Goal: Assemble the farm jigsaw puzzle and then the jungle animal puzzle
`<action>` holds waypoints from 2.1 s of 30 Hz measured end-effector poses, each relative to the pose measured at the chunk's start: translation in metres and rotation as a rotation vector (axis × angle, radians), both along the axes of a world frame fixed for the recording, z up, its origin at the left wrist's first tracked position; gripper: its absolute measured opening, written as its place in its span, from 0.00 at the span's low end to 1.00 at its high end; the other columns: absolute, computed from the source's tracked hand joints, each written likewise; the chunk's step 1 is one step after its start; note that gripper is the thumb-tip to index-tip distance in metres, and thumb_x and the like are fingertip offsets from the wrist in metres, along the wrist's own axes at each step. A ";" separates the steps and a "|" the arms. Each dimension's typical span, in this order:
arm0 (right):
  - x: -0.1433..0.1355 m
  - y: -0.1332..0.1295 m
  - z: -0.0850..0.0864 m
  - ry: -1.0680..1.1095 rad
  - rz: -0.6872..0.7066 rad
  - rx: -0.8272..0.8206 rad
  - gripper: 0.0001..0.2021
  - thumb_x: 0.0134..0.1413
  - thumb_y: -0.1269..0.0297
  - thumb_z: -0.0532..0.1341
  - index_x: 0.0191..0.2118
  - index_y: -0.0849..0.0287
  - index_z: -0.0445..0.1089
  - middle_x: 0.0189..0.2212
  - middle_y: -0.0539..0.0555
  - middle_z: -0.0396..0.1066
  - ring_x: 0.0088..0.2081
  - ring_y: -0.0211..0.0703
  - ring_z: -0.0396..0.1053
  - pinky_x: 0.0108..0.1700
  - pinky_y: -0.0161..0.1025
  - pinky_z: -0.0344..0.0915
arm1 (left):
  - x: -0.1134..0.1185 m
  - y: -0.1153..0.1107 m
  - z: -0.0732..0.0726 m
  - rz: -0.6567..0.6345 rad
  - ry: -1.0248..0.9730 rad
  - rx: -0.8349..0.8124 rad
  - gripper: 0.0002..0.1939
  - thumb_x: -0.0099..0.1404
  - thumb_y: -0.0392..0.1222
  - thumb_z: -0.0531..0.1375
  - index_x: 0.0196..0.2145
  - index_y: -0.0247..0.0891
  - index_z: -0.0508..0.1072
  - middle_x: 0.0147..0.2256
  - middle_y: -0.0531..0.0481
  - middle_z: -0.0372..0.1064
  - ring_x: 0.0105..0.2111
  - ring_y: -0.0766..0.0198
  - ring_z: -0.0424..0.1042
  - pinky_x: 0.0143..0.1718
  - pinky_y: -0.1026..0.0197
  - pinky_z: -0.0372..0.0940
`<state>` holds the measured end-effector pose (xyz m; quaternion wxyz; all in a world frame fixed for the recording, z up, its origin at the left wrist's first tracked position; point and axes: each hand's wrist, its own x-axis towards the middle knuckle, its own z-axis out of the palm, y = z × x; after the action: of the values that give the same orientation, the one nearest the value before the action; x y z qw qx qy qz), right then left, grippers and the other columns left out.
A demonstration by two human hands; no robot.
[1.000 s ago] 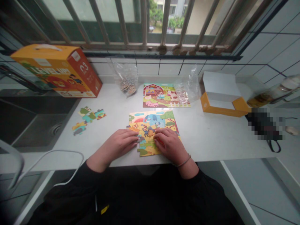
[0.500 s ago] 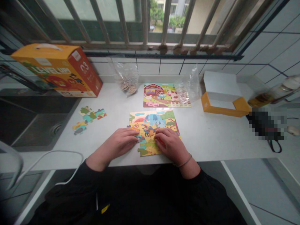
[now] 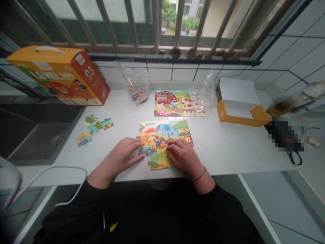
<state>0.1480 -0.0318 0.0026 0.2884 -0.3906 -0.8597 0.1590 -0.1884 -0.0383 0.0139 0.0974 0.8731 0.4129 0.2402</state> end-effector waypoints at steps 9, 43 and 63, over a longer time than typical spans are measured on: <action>-0.001 0.000 0.001 -0.004 -0.010 -0.001 0.05 0.75 0.67 0.63 0.48 0.50 0.77 0.55 0.58 0.80 0.59 0.56 0.77 0.62 0.59 0.74 | 0.001 0.001 0.001 -0.042 -0.058 -0.024 0.14 0.77 0.45 0.67 0.56 0.40 0.75 0.54 0.40 0.80 0.55 0.47 0.79 0.56 0.42 0.76; -0.001 -0.001 0.001 0.002 0.000 -0.002 0.05 0.76 0.67 0.63 0.48 0.51 0.76 0.55 0.58 0.80 0.58 0.55 0.77 0.63 0.60 0.74 | 0.002 -0.033 -0.007 -0.009 0.003 0.253 0.09 0.80 0.40 0.65 0.52 0.38 0.83 0.53 0.41 0.84 0.48 0.54 0.87 0.49 0.54 0.85; -0.002 -0.001 0.003 0.006 -0.002 -0.006 0.05 0.75 0.68 0.63 0.48 0.51 0.76 0.55 0.58 0.81 0.59 0.55 0.77 0.63 0.61 0.74 | 0.002 -0.030 -0.013 0.001 0.006 0.219 0.09 0.81 0.40 0.63 0.51 0.40 0.84 0.53 0.41 0.84 0.47 0.55 0.86 0.47 0.55 0.84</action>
<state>0.1455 -0.0332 0.0054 0.2901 -0.3918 -0.8578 0.1625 -0.1861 -0.0683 0.0005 0.0003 0.8791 0.3848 0.2814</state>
